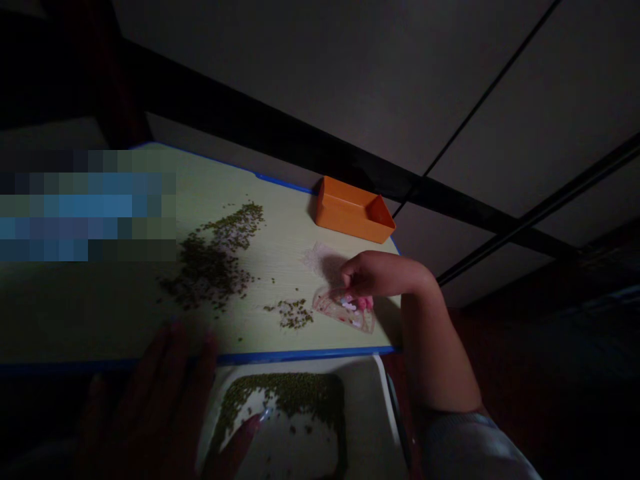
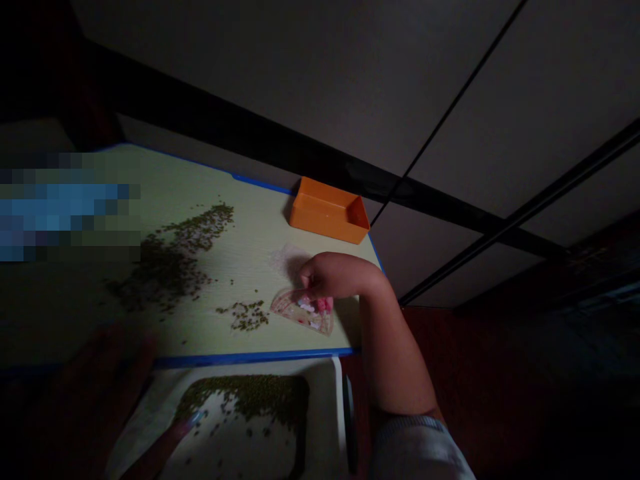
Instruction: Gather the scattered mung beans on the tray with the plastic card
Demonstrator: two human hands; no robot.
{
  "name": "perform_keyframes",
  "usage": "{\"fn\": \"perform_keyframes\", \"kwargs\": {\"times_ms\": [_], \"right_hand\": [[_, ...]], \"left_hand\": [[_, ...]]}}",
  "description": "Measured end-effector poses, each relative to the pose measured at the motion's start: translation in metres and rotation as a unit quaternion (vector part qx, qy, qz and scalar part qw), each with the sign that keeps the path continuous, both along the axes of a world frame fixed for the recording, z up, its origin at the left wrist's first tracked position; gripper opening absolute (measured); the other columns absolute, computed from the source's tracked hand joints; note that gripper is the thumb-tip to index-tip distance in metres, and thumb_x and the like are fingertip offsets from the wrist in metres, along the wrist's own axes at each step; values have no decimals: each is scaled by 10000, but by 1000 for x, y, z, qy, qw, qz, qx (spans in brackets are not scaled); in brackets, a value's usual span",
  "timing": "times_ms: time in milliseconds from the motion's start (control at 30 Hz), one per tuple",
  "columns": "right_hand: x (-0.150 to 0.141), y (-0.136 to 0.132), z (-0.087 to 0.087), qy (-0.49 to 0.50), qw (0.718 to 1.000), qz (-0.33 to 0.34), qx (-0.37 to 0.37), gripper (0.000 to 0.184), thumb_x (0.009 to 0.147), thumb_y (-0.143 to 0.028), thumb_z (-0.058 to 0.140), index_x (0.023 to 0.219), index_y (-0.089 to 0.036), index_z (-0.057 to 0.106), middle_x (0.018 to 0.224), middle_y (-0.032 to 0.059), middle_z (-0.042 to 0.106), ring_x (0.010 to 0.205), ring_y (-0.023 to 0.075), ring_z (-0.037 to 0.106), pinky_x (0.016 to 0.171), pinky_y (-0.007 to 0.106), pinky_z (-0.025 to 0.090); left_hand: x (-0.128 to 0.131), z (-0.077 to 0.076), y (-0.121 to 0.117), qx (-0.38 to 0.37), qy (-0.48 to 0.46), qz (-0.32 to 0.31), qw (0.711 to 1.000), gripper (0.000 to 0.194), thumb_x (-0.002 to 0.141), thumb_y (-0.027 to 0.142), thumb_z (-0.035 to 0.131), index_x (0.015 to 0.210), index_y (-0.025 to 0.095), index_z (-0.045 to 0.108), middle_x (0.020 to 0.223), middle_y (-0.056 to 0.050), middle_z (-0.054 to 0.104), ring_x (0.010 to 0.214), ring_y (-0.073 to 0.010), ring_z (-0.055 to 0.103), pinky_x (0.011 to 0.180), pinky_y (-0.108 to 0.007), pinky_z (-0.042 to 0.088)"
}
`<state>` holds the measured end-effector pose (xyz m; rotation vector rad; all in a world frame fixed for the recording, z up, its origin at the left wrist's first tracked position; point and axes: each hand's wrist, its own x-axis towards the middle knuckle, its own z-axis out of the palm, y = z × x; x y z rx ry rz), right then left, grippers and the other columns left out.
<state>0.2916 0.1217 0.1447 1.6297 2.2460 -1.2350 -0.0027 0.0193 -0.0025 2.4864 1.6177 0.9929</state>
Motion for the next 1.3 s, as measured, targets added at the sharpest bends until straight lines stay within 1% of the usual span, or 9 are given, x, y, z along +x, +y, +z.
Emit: {"fn": "perform_keyframes", "kwargs": {"times_ms": [133,333,467,567,767,933,1067,1200,1300], "right_hand": [[6,-2,5,31,999,-9,-9,161,818,-256,645,715,-158,571,569,-31,645,495,83,597,546,209,450],[9,-2,8,10,999,-32,-10,147,815,-222,639,702,-158,570,527,-36,631,471,88,602,515,204,441],[3,-2,7,25,999,-26,-35,157,827,-203,622,693,-156,554,501,-47,613,428,74,566,503,202,450],[2,-3,7,53,997,-16,-55,166,819,-218,636,690,-157,549,509,-50,617,436,73,571,511,202,460],[12,-4,10,32,998,-49,10,87,794,-157,589,711,-166,565,520,-44,621,464,101,610,497,211,460],[13,-3,13,0,996,-82,23,71,753,-135,549,694,-164,576,527,-22,637,467,118,618,496,227,460],[7,-2,11,-16,996,-73,42,64,755,-152,552,706,-159,592,531,-14,640,468,119,619,500,229,448],[2,-3,9,8,997,-43,56,78,786,-170,544,726,-159,593,544,-19,633,493,113,626,515,223,459],[3,-4,10,4,997,-43,69,89,792,-155,534,723,-158,591,537,-25,627,486,102,621,517,212,457]], "left_hand": [[-1,0,0,-5,-4,-6,1000,887,764,501,445,1511,353,-10,1643,-22,-11,1442,-472,224,1060,-803,176],[-1,0,-1,-4,-17,0,1000,891,751,503,464,1507,379,9,1639,-3,20,1437,-469,240,1071,-796,171],[0,1,-1,-11,-20,6,1000,888,751,511,460,1509,371,20,1639,-3,34,1441,-457,239,1092,-780,159],[0,0,-1,-6,-17,4,1000,877,760,503,446,1510,365,12,1640,-9,22,1437,-467,241,1068,-798,168],[-1,0,0,-3,-13,-1,1000,887,754,496,450,1508,367,2,1637,-1,12,1421,-494,253,1036,-821,194],[1,2,-1,1,-16,5,1000,868,765,486,442,1508,372,7,1636,-1,19,1419,-489,264,1052,-817,180],[0,2,-1,5,-9,-1,1000,885,758,493,445,1513,345,6,1637,-26,24,1407,-504,277,1037,-817,194],[-1,2,0,10,-6,-2,1000,889,757,495,447,1513,343,6,1641,-20,8,1407,-501,279,1036,-811,202],[-1,1,0,9,-6,-4,1000,883,763,493,446,1513,343,6,1641,-23,14,1412,-496,271,1025,-816,211]]}}
